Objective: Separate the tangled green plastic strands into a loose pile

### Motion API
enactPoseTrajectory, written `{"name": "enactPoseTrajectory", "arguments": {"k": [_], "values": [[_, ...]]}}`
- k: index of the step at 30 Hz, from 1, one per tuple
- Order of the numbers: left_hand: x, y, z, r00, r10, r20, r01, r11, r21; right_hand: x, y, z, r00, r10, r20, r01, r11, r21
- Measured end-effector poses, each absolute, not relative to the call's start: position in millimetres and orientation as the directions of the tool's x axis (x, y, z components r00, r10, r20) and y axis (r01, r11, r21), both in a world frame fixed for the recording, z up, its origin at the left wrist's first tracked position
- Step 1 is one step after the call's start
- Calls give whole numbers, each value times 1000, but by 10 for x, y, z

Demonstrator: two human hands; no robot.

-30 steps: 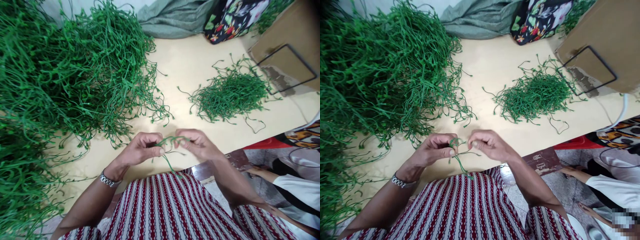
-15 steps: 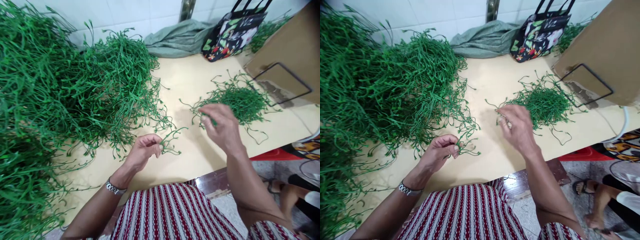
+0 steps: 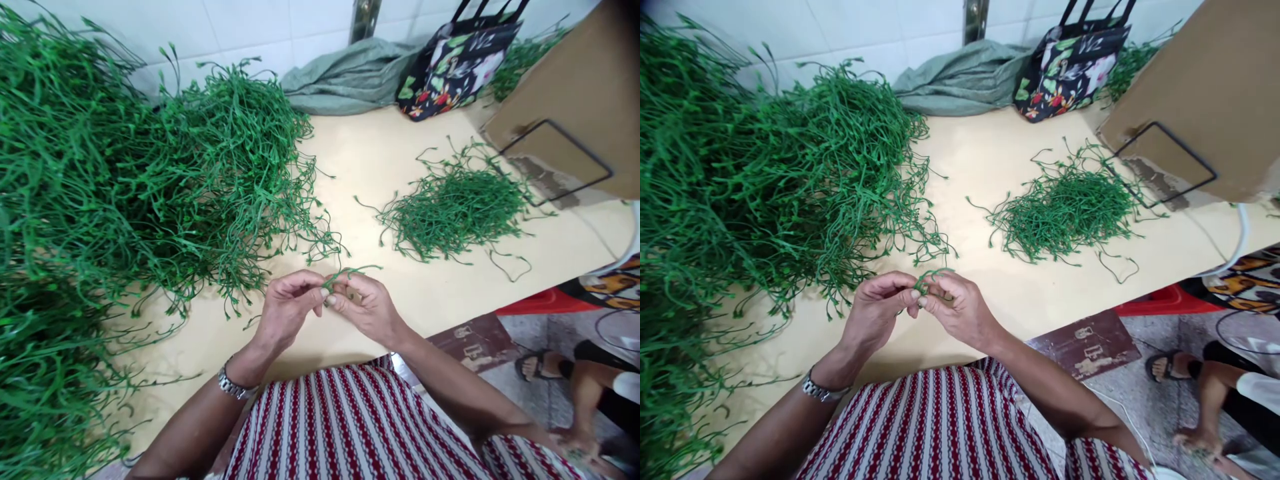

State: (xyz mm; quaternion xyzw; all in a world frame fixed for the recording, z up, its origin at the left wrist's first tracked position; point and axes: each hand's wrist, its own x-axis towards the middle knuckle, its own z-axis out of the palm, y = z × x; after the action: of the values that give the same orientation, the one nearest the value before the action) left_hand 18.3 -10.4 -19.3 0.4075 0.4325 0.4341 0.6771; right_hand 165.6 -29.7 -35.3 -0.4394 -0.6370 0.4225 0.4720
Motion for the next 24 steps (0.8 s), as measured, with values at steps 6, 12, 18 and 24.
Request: {"name": "enactPoseTrajectory", "arguments": {"k": [6, 12, 18, 24], "values": [[158, -113, -180, 294, 935, -201, -44, 223, 974, 1731, -286, -387, -196, 950, 243, 239, 287, -928], [153, -104, -149, 333, 916, -222, 82, 207, 975, 1797, -276, -357, -326, 847, 421, 517, 532, -671], [143, -92, -137, 378, 885, -270, 180, 216, 960, 1782, -303, -371, -406, 792, 455, 683, 594, -426], [140, -96, -179, 352, 881, -316, 108, 297, 949, 1759, -320, -370, -412, 784, 463, 664, 607, -437]]}}
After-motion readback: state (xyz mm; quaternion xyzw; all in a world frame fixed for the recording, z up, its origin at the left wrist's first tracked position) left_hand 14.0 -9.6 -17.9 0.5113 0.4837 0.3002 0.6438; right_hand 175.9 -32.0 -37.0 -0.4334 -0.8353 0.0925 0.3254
